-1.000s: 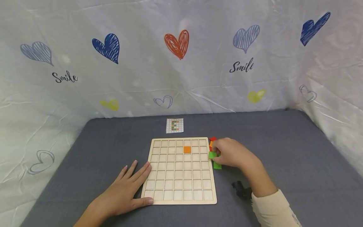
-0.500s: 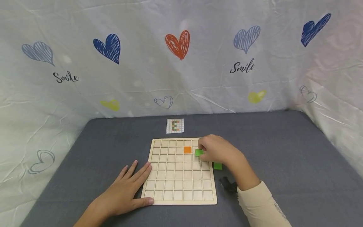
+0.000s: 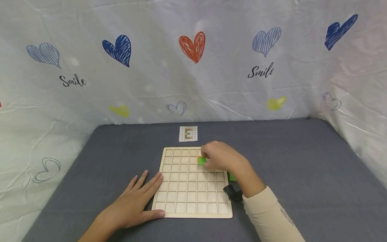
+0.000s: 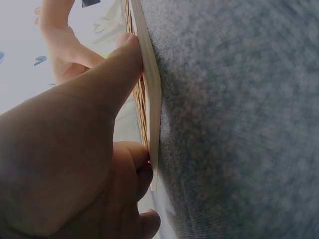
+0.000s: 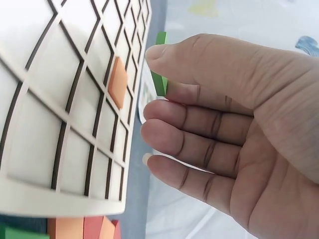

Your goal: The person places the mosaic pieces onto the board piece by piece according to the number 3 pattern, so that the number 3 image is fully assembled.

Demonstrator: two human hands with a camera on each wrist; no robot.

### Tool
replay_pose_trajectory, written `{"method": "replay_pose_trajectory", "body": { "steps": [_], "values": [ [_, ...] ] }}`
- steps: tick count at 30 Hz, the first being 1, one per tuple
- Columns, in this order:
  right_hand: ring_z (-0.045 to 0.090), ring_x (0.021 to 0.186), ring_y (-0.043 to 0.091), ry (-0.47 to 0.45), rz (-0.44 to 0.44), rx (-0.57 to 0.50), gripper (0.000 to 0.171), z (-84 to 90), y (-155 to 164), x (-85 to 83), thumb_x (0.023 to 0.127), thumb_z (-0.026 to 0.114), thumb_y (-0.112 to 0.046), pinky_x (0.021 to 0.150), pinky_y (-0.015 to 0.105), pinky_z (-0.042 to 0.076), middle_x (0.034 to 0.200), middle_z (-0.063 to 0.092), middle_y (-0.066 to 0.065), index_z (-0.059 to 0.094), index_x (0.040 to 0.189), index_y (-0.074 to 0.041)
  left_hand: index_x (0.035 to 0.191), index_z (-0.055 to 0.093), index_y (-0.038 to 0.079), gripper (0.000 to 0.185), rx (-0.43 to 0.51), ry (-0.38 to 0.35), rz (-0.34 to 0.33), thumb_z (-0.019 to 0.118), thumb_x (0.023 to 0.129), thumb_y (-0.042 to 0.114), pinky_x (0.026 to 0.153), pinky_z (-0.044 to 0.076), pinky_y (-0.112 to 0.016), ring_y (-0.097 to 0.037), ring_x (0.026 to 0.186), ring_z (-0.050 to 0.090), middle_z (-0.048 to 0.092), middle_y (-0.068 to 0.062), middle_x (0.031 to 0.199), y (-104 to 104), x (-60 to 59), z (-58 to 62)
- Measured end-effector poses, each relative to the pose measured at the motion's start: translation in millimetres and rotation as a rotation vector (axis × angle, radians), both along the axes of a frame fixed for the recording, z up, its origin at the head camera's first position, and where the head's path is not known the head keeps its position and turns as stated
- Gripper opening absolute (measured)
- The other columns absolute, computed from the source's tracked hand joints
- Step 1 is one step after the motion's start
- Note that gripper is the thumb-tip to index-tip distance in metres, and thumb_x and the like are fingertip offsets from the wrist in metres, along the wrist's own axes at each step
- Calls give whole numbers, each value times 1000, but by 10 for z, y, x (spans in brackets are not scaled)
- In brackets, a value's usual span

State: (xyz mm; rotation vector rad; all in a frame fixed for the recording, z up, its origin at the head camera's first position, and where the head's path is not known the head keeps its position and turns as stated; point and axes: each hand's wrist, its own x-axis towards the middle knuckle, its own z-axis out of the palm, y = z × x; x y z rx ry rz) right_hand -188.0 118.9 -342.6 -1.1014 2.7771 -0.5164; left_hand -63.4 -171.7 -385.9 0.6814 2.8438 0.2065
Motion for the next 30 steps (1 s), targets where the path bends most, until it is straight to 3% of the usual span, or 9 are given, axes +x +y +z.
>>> {"method": "replay_pose_trajectory", "body": {
  "steps": [6,14,30],
  "values": [
    [21,52,6,-7,27,-4,29,0,-107,-33,71,64,-10,50,24,19,59,20,-9,38,59,-15,147,10,19,95,-2,-5,1,35,75,77,103,4,-55,-32,134,-1,5,5,150,-8,-2,-12],
    [17,53,8,-37,6,10,32,-64,-188,-86,70,59,-5,49,26,15,58,17,-6,31,57,-16,146,12,19,94,7,12,-3,35,76,76,103,4,-55,-32,134,0,6,5,150,-5,2,-1],
    [25,52,8,-52,-46,81,33,-166,-332,-193,74,71,-15,49,26,21,55,24,-7,42,58,-15,146,12,19,94,19,15,2,37,76,75,103,3,-55,-32,134,-1,6,5,150,0,11,16]
  ]
}}
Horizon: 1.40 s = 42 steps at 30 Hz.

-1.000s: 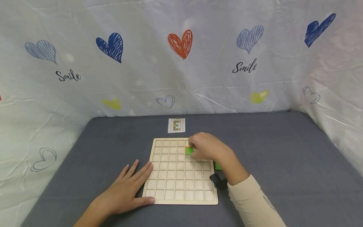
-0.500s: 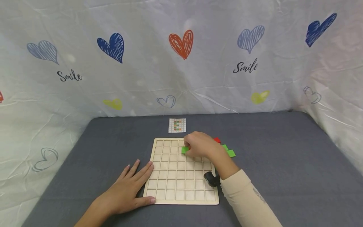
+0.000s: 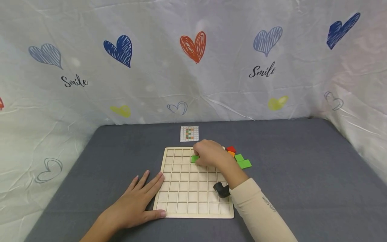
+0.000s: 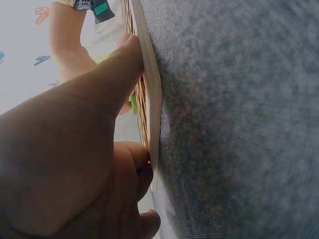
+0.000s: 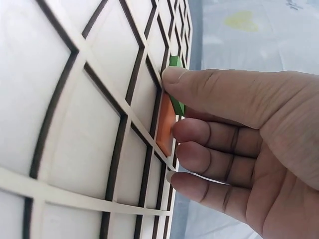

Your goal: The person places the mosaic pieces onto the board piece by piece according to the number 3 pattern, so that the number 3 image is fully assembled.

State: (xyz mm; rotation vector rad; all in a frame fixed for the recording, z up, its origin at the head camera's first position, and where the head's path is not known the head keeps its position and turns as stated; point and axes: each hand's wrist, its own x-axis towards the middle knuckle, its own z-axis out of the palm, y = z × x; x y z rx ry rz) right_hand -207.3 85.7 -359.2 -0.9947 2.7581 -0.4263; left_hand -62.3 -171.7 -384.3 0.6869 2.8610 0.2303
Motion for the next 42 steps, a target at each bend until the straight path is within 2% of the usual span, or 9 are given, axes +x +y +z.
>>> {"method": "replay_pose_trajectory", "body": {
  "steps": [13,21,28,31,33,35,38,40,42],
  "values": [
    [36,55,9,-13,-16,-13,22,-5,-25,-1,73,75,-18,52,26,30,55,35,-8,55,64,-16,146,13,18,94,-7,-7,-4,36,76,75,103,4,-55,-33,134,0,7,4,150,6,-5,0],
    [29,52,8,24,-4,-43,33,-45,2,35,74,73,-15,48,24,23,54,24,-8,46,56,-14,146,14,18,94,-3,-7,-8,36,76,75,103,5,-56,-33,134,0,7,4,150,11,-5,-13],
    [30,53,6,117,52,-58,34,-50,73,119,82,60,-5,49,22,25,52,24,-11,47,53,-18,146,13,18,94,-2,-14,-2,37,75,76,103,5,-56,-33,134,0,7,4,150,8,-10,-21],
    [26,52,6,137,77,-82,34,-60,117,150,82,60,-3,48,23,22,55,19,-10,46,54,-17,146,12,19,95,-9,-15,4,37,75,76,103,4,-55,-32,134,0,6,5,150,7,-13,-18],
    [25,52,5,132,93,-105,31,-67,149,167,82,61,-4,48,22,22,56,20,-11,51,56,-17,146,12,19,95,-11,-11,4,36,75,76,103,4,-54,-32,134,0,6,5,150,4,-13,-15],
    [27,53,5,122,103,-127,27,-73,184,181,82,63,-5,48,22,23,56,23,-12,58,60,-18,146,12,18,95,-11,-6,4,36,75,76,103,4,-54,-32,134,0,7,5,150,2,-13,-14],
    [37,56,4,118,100,-147,18,-78,243,203,83,65,-9,51,21,32,58,42,-15,68,70,-21,146,12,18,94,-9,1,-1,37,76,76,103,4,-54,-32,134,0,7,5,150,0,-11,-13],
    [47,63,4,131,81,-146,14,-84,294,215,82,66,-9,57,22,40,69,57,-15,73,81,-22,147,12,18,94,-8,5,-3,36,76,76,103,5,-54,-32,134,0,6,5,150,-2,-9,-12],
    [54,71,6,134,54,-138,18,-84,350,226,82,65,-9,63,24,44,84,64,-11,74,90,-22,147,12,18,94,-7,5,-5,36,76,75,103,5,-54,-32,134,0,6,5,150,-3,-8,-8]
  ]
}}
